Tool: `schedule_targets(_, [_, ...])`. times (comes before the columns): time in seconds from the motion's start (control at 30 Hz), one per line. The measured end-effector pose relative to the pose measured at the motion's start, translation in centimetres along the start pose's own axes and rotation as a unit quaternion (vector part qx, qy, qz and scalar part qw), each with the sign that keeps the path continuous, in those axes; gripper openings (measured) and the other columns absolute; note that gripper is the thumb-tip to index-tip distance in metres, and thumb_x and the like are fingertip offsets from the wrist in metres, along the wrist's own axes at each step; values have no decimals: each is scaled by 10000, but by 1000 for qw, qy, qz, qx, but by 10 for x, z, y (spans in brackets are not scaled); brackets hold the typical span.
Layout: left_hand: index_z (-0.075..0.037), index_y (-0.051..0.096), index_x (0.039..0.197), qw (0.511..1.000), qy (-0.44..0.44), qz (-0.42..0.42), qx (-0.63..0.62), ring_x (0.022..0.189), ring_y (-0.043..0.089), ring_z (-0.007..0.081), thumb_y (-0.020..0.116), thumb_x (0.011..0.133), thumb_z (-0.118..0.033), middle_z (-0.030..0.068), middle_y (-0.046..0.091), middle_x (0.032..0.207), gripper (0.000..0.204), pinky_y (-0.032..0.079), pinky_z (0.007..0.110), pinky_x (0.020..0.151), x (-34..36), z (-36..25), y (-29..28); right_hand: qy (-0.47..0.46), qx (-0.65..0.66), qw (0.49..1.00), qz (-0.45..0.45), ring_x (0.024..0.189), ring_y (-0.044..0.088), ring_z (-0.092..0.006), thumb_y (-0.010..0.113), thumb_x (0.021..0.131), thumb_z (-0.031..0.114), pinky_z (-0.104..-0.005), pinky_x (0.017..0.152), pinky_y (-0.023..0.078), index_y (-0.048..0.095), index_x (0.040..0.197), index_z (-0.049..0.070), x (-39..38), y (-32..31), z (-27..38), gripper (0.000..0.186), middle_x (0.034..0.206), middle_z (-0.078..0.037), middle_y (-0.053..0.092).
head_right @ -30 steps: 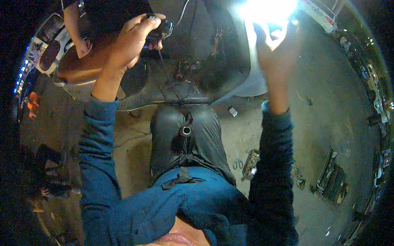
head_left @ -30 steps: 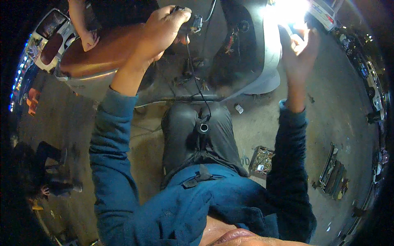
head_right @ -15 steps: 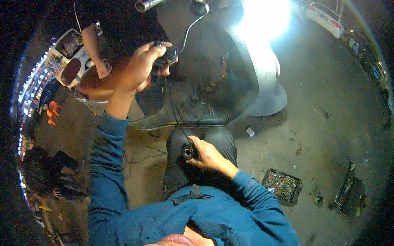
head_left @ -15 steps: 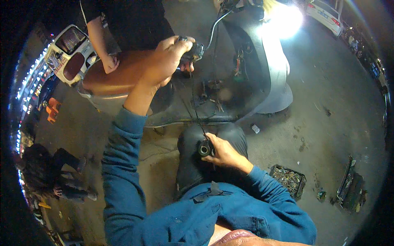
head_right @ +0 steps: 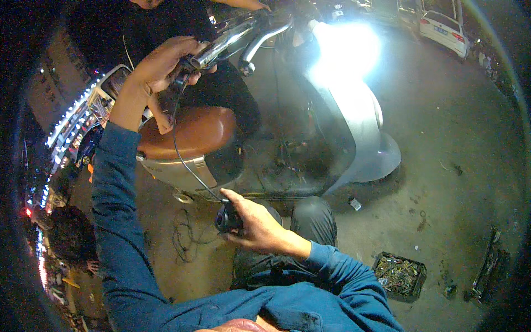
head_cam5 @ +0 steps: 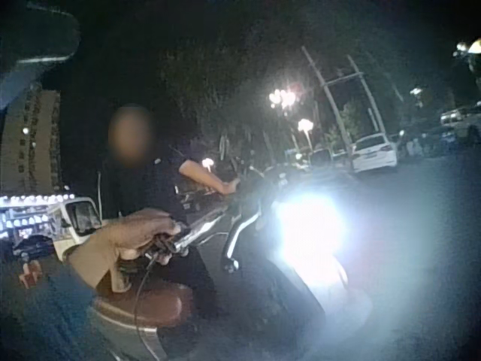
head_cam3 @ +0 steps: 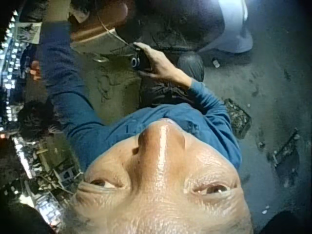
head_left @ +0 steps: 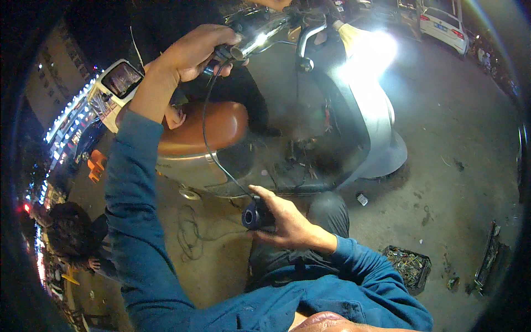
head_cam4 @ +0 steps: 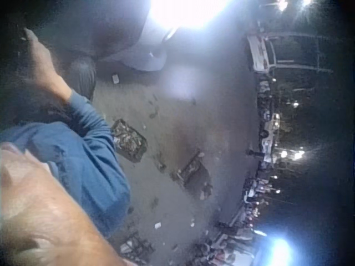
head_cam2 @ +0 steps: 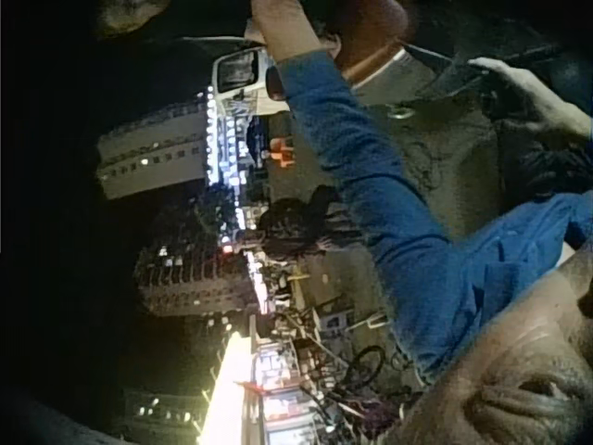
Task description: The person sits on the ground and uses a screwdriver to adjust components on the scooter's handlebar area. They manipulate wires and fasteners while another person stands nearby.
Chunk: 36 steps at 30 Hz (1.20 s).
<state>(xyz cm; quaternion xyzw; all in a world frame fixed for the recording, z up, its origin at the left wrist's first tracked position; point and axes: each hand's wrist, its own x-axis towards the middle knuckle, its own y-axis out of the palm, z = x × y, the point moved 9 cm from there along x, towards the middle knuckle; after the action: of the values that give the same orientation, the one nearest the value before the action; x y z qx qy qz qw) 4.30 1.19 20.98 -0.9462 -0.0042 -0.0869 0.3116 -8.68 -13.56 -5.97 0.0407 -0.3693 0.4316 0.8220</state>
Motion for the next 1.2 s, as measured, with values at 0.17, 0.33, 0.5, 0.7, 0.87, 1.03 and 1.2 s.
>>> schedule_targets(0.17, [-15, 719, 1162, 996, 4, 10, 84, 612, 644, 129, 592, 983, -254, 115, 745, 882, 324, 511, 261, 505, 14, -22, 3, 14, -7, 1000, 19, 1170, 630, -376, 863, 798, 243, -415, 1024, 486, 335, 1542, -23, 5, 5, 4, 950, 1292, -267, 593])
schedule_targets(0.33, [-37, 727, 1036, 995, -3, -17, 101, 581, 652, 129, 594, 951, -246, 90, 727, 837, 262, 450, 262, 468, 24, -21, -3, 45, -6, 999, 16, 1193, 626, -392, 855, 800, 235, -421, 1027, 486, 340, 1537, -21, 6, 2, -2, 935, 1312, -278, 588])
schedule_targets(0.5, [-41, 762, 1024, 990, 29, -12, 139, 680, 659, 120, 623, 900, -197, 53, 721, 893, 243, 509, 285, 521, 41, -23, -2, 21, -22, 999, -15, 1068, 645, -453, 821, 802, 206, -470, 932, 523, 326, 1526, 9, 5, 0, -6, 899, 1179, -278, 639])
schedule_targets(0.7, [-27, 709, 1005, 997, 11, -17, 80, 662, 676, 186, 614, 955, -220, 100, 708, 873, 220, 574, 334, 524, 54, -12, 7, 91, -3, 995, -37, 1112, 653, -427, 830, 806, 230, -447, 970, 519, 336, 1525, 6, 0, -5, -35, 901, 1214, -265, 645])
schedule_targets(0.87, [-9, 690, 962, 990, 24, -14, 136, 564, 644, 188, 599, 973, -209, 106, 669, 782, 220, 567, 340, 502, 72, -13, 10, 116, 15, 992, -52, 1159, 654, -399, 837, 811, 267, -424, 987, 522, 355, 1517, 1, -3, -14, -42, 895, 1251, -255, 645])
schedule_targets(1.03, [-24, 686, 1010, 991, 61, 58, 107, 592, 652, 174, 596, 993, -257, 90, 676, 814, 250, 576, 351, 515, 75, -9, 13, 124, -3, 990, -66, 1153, 655, -423, 841, 799, 286, -431, 980, 525, 371, 1499, 3, -3, -18, -49, 889, 1232, -264, 650])
schedule_targets(1.2, [-108, 654, 1241, 987, 16, 50, 153, 798, 703, 167, 584, 1016, -413, 50, 711, 989, 386, 602, 327, 556, 71, 6, 3, 141, -52, 985, -85, 1170, 644, -394, 854, 764, 231, -426, 1007, 505, 370, 1505, 11, -9, -30, -73, 911, 1245, -269, 642])
